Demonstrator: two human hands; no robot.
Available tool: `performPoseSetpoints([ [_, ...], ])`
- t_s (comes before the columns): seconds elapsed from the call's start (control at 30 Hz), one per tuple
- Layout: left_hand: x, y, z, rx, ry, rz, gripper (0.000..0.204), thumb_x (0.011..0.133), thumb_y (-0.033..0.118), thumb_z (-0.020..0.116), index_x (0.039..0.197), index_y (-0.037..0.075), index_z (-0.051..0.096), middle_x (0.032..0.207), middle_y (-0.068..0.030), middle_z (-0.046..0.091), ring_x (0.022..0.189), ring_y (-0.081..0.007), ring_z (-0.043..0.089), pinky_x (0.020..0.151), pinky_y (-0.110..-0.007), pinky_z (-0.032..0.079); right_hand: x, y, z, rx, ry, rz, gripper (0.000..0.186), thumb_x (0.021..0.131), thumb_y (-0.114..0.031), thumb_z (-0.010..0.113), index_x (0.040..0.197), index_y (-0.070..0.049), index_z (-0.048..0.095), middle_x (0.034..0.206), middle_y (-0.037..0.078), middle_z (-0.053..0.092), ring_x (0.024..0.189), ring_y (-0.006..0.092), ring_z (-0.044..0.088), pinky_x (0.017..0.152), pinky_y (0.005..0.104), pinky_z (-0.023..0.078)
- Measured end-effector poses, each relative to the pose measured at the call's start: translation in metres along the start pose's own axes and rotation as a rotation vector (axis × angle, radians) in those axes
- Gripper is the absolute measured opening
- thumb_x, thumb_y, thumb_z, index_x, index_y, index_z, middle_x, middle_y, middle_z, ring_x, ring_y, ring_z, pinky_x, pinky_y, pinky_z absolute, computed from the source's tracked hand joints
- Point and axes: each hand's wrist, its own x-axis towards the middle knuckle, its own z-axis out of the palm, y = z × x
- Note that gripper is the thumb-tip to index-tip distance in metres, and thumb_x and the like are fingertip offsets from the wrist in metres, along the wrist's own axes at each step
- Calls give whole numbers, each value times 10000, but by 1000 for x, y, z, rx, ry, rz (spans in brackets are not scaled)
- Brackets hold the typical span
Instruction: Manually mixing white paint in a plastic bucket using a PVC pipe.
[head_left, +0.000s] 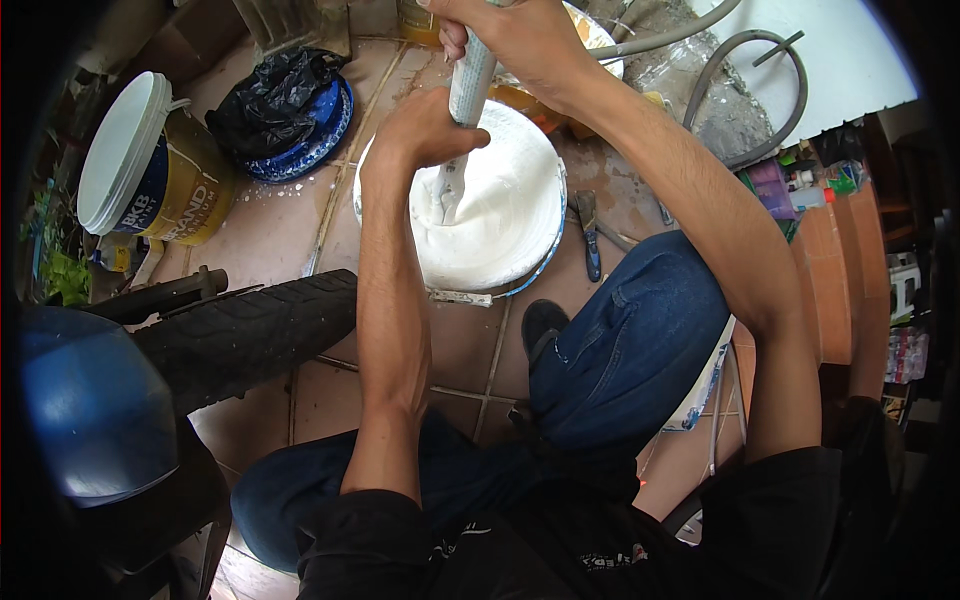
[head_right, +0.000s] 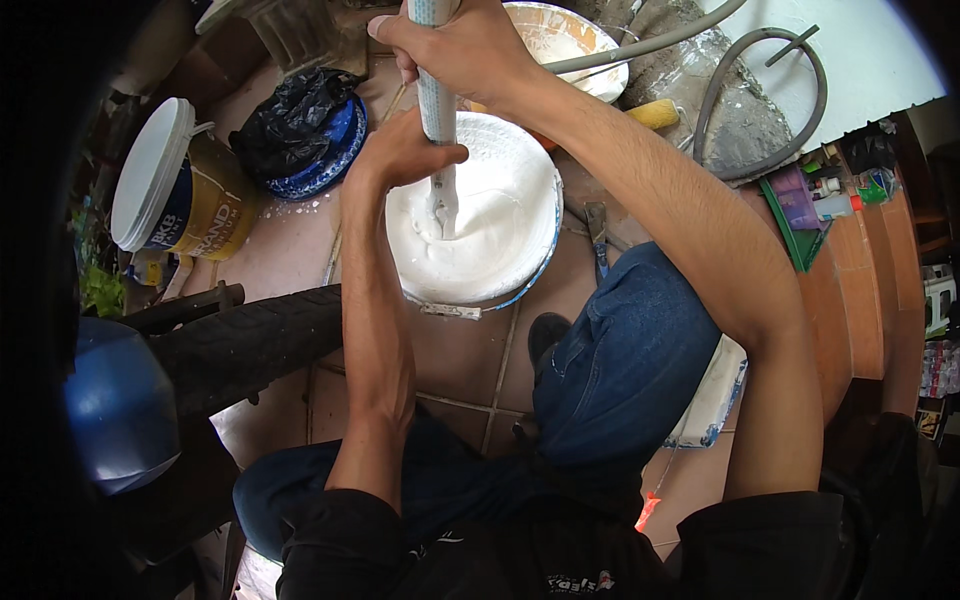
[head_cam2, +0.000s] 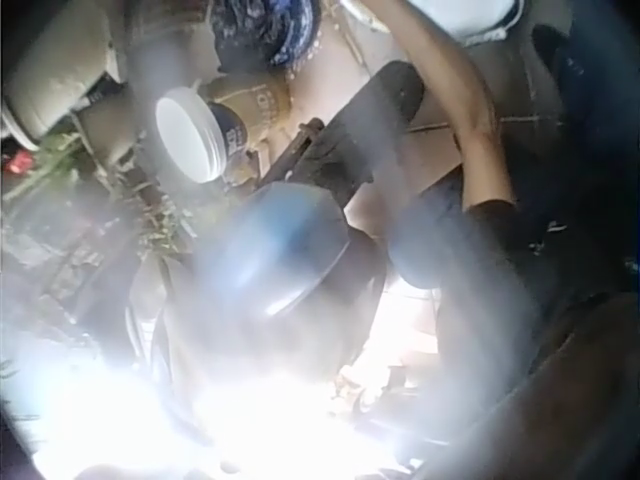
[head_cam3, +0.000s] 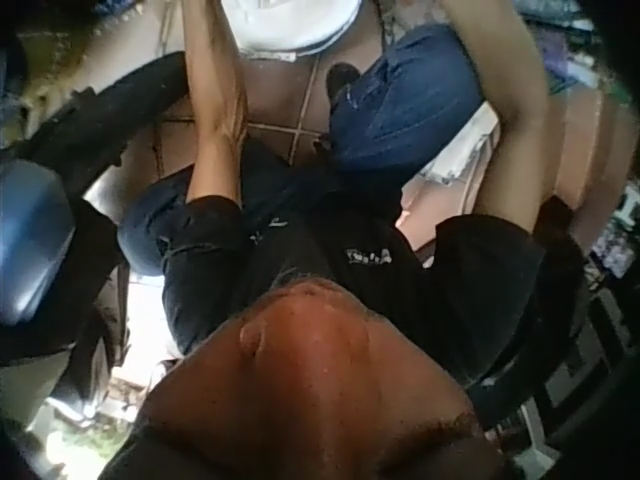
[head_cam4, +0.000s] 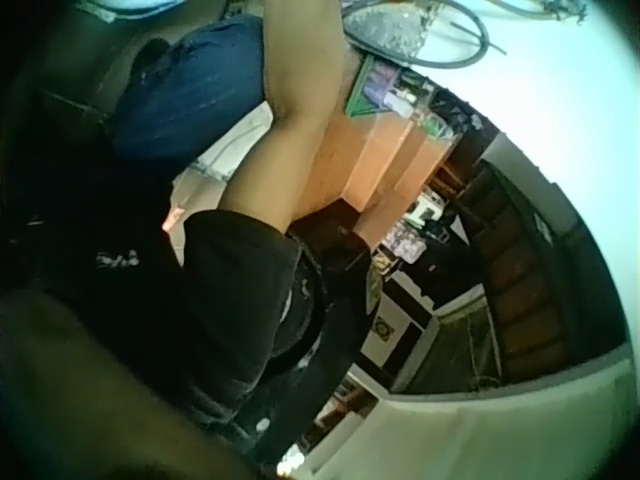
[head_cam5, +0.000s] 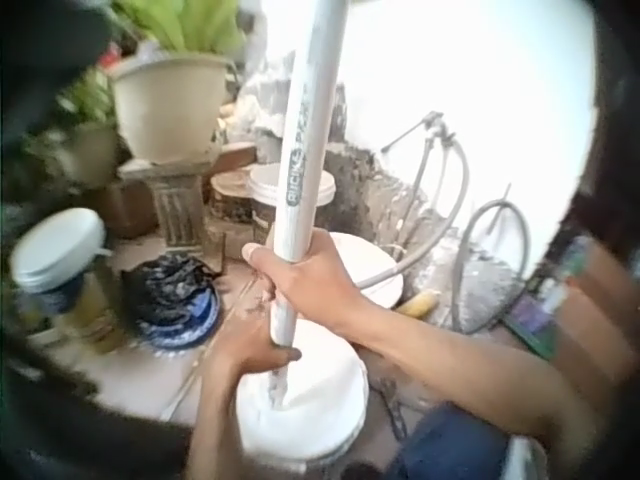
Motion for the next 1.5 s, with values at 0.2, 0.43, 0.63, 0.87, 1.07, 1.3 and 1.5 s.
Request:
performPoseSetpoints([
  [0.2,11,5,26,-82,23,37,541,722,388,800,1120,33,711,1060,-213,749,988,-365,728,889,-453,568,-2,-5,-1,-206,98,-91,262,923,-154,688,762,43,630,633,92,642,543,170,631,520,338,509],
  [0.43,25,8,42,-134,428,187,476,763,395,800,1048,21,726,1027,-222,743,964,-406,708,857,-502,553,4,18,7,-523,183,-491,293,941,-256,695,884,30,671,702,150,666,643,261,678,617,404,531],
  [0.63,7,-4,19,-39,461,-13,380,725,306,788,1006,56,728,970,-208,748,945,-407,704,830,-528,543,-10,-6,9,-247,-45,-241,317,956,-208,725,754,16,626,615,55,599,602,138,604,557,336,472],
  [0.87,-3,-2,-9,35,61,8,455,676,294,800,1046,38,732,959,-200,753,943,-372,721,850,-483,559,-3,0,5,-109,23,-109,285,955,-210,737,764,-15,655,613,28,602,572,108,584,530,299,465],
  [1.07,8,16,19,-125,-67,28,575,720,384,827,1158,33,704,1105,-218,737,963,-382,725,881,-452,568,12,11,-7,-372,203,-12,292,919,-189,715,736,24,635,618,80,618,560,143,605,524,352,476],
  [1.3,19,7,47,-196,395,243,505,747,449,814,1036,39,754,1024,-194,752,917,-389,718,834,-475,565,-6,-10,11,-400,244,-371,292,917,-195,710,781,48,619,621,153,587,595,196,619,573,398,477],
  [1.5,19,-19,35,-54,486,101,358,726,337,778,896,26,730,902,-212,741,876,-428,698,785,-514,549,-7,8,13,-217,19,-386,324,966,-228,730,821,44,628,665,104,638,639,169,620,592,373,489],
])
